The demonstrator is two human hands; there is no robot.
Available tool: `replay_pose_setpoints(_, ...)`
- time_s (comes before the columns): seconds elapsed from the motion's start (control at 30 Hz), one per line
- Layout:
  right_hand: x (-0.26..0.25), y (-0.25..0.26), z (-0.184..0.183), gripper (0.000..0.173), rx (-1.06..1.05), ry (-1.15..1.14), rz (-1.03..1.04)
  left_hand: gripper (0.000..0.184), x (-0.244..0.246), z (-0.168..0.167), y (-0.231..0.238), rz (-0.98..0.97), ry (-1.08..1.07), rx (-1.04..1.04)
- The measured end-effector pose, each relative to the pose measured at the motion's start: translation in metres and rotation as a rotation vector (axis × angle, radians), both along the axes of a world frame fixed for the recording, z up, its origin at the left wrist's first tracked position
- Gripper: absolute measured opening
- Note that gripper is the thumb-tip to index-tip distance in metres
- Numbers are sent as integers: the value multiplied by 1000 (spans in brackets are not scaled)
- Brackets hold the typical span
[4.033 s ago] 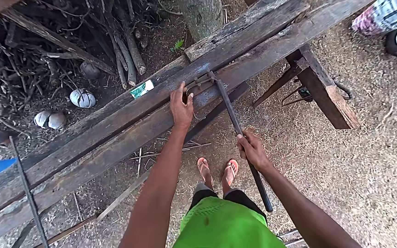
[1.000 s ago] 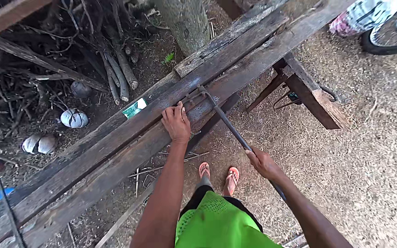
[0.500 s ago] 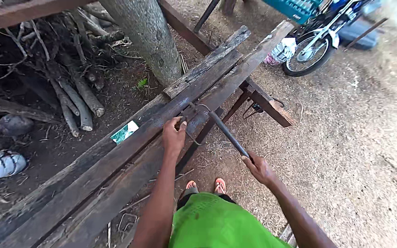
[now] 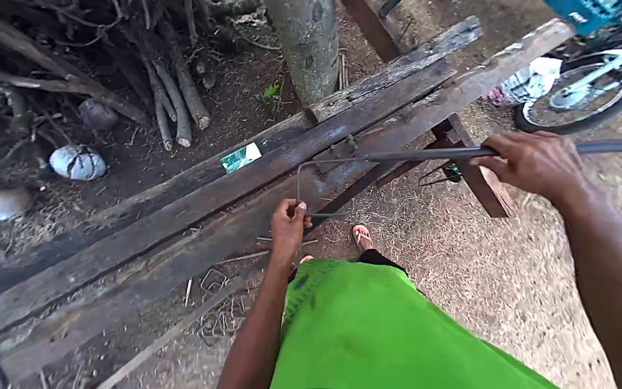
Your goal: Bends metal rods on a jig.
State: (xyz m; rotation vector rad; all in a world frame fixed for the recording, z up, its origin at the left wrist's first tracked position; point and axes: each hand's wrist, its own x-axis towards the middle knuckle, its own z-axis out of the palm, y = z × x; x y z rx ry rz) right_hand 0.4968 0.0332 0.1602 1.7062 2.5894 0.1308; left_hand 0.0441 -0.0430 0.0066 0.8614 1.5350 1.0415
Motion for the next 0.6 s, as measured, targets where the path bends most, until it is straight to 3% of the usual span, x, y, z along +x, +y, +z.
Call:
replay_pose_setpoints(0.17,27,98,-2,46,-2,26,171,24,58,-9,1,127,-73,-4)
replay_pose_setpoints(0.37,54,200,-55,42,-178,49,292,35,111,-17,8,275,20,-38)
replay_pose_setpoints(0.5,62,247,-99,41,-318,91,342,41,117,4,-3,123,413,-109)
replay_pose_setpoints(0.6,61,265,-120,39,-379,136,386,44,114,14,-8,74,772,-33)
